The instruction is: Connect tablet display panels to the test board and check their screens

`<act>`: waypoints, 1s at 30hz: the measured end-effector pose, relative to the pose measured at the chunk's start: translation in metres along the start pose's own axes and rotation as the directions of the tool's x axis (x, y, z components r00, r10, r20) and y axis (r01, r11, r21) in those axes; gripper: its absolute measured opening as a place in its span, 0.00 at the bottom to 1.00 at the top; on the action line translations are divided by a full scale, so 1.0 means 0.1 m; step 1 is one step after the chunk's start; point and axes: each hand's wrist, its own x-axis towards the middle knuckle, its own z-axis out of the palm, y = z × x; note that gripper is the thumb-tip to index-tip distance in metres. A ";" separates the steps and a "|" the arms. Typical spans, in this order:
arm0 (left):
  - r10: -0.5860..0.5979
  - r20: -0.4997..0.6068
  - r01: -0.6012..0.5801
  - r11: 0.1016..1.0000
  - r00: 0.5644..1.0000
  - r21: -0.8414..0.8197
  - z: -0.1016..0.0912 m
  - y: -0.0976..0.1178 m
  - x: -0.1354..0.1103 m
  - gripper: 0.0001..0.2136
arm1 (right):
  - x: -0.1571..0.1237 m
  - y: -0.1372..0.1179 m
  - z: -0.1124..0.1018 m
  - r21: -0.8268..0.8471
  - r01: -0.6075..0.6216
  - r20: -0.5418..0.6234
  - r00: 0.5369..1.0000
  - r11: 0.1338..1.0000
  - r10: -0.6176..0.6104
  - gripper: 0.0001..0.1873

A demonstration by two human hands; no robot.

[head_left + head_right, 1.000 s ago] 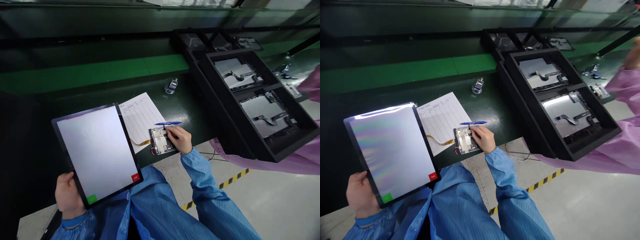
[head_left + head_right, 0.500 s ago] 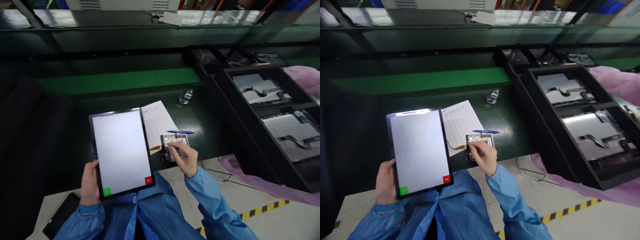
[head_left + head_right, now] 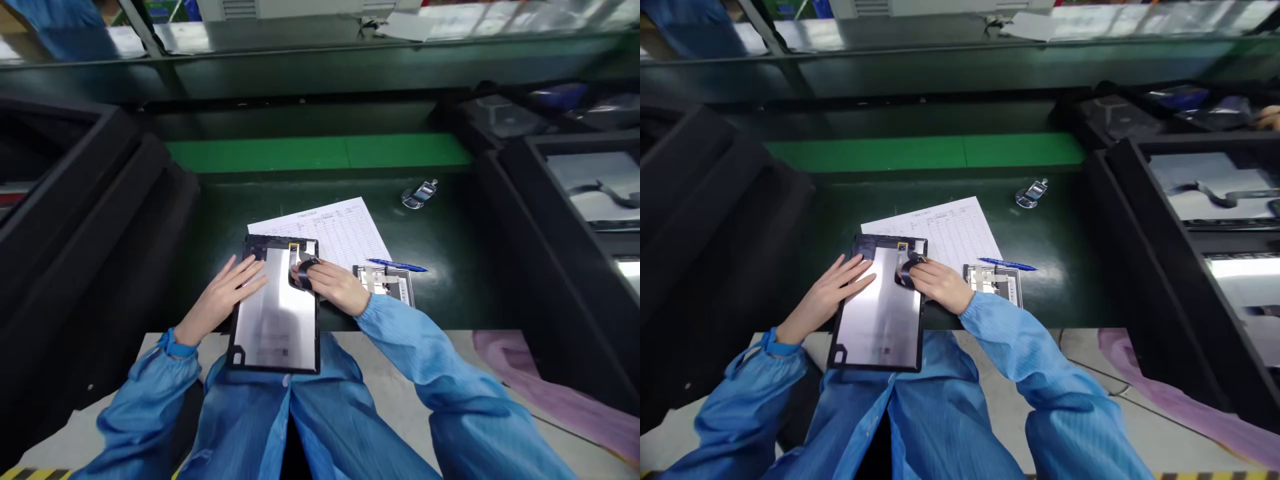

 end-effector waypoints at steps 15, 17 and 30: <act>-0.060 -0.252 0.037 0.995 0.966 -0.095 0.19 0.33 0.19 0.20 | -0.32 -0.55 -0.39 0.222 -0.331 -0.176 0.911 0.917 0.372 0.14; -0.077 -0.225 0.028 0.976 0.971 -0.215 0.29 0.56 0.34 0.21 | -0.30 -0.53 -0.38 0.283 -0.473 -0.103 0.850 0.835 0.516 0.20; -0.359 -0.134 0.238 0.810 0.924 -0.536 0.60 0.79 0.59 0.05 | -0.19 -0.45 -0.24 0.532 -0.472 0.069 0.852 0.703 0.520 0.08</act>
